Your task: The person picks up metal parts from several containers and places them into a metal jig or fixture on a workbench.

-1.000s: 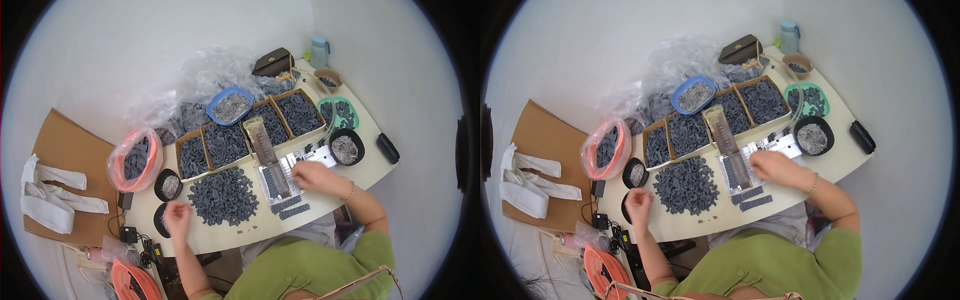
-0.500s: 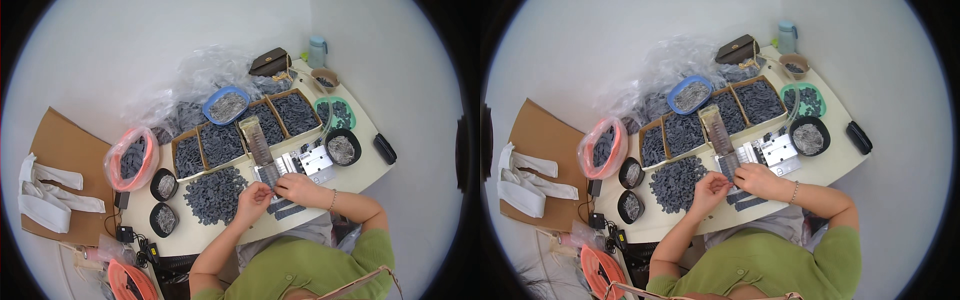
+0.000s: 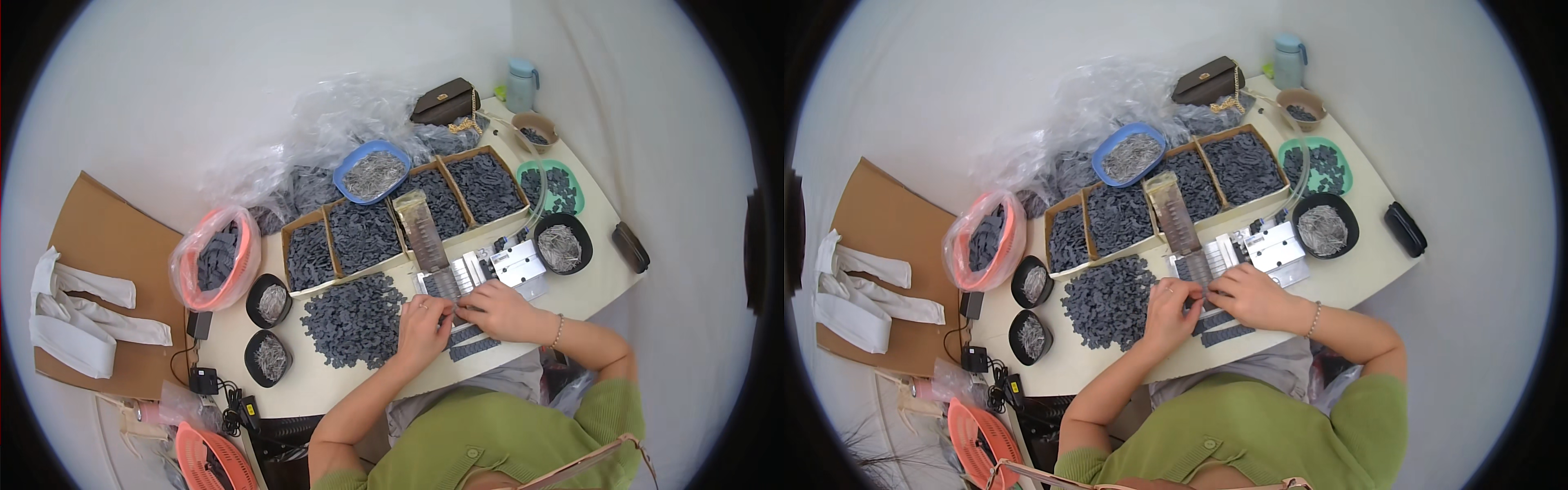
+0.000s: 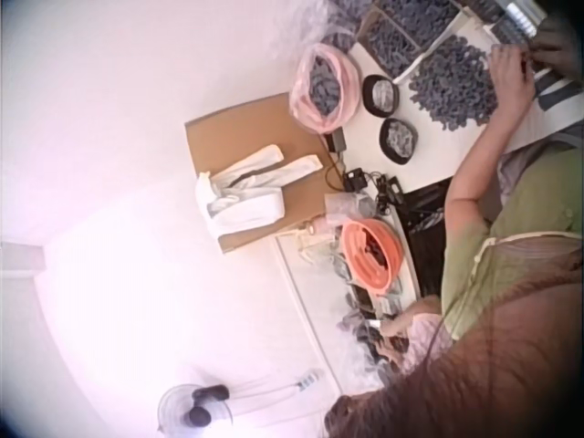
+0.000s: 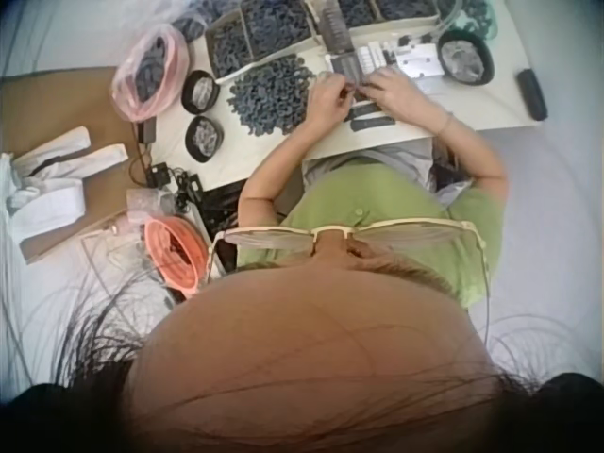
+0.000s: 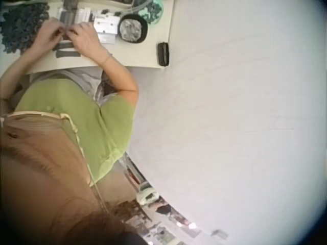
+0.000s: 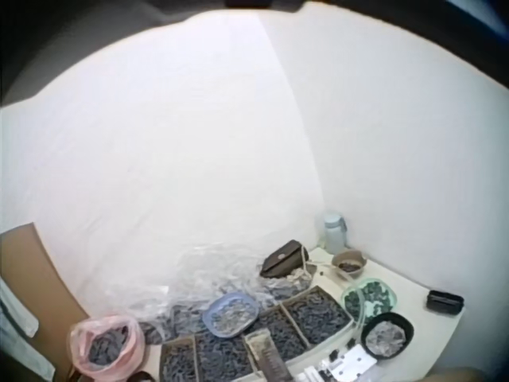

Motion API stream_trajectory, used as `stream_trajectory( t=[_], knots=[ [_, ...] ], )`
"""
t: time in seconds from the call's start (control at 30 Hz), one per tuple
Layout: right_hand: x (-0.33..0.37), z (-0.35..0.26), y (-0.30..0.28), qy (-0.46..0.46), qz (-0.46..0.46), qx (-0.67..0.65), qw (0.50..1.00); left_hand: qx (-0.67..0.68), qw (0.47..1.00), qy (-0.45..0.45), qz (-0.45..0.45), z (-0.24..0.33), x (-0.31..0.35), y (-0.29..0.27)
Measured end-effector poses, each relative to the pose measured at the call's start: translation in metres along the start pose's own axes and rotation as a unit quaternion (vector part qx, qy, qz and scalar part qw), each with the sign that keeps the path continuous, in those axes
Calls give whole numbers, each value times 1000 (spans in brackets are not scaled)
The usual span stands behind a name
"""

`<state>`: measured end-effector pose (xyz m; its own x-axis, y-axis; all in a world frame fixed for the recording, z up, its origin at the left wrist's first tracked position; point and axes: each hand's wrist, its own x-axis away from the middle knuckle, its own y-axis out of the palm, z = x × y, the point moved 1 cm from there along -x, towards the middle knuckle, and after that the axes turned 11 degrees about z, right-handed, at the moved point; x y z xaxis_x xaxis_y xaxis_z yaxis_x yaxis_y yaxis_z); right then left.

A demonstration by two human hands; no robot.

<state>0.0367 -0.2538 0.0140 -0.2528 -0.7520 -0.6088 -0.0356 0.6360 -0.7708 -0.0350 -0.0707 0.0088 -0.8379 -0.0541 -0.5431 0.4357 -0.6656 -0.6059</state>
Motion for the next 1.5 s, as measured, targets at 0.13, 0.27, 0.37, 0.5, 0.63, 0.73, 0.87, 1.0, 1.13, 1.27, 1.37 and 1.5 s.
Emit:
stream_trajectory(
  t=[0.13, 0.27, 0.37, 0.5, 0.63, 0.73, 0.87, 1.0, 1.13, 1.27, 1.37, 1.5],
  knots=[
    [4, -7, 1, -53, 1, 81, 995, -26, 996, 71, 50, -18, -18, -42],
    [-1, -11, -2, -39, 5, 77, 996, -187, 972, -9, 144, -61, -31, -118],
    [-2, -12, 0, -45, 6, 81, 996, -278, 945, -41, 166, -125, -21, -174],
    [-3, -4, 3, -54, -6, 66, 996, -326, 926, -190, 34, -171, -1, -210],
    [-9, 0, 3, -53, -31, 47, 997, -336, 919, -205, -2, -181, 7, -210],
    [-10, 2, 0, -60, -36, 49, 996, -316, 917, -242, -27, -183, 0, -213],
    [-11, 4, -4, -71, -35, 45, 996, -312, 915, -251, -39, -193, -1, -218],
    [-26, 23, -6, 1, -59, -32, 998, -293, 929, -225, -25, -195, -1, -219],
    [-101, 74, -5, 63, 49, -25, 996, -344, 903, -242, -93, -187, -3, -231],
    [-182, 124, 23, 101, 48, 39, 993, -373, 901, -212, -59, -183, -2, -239],
    [-216, 160, 64, 165, -42, 91, 981, -330, 924, -192, 3, -170, -7, -227],
    [-228, 178, 85, 243, -152, 127, 949, -46, 968, -247, 29, -104, -24, -156]
  ],
)
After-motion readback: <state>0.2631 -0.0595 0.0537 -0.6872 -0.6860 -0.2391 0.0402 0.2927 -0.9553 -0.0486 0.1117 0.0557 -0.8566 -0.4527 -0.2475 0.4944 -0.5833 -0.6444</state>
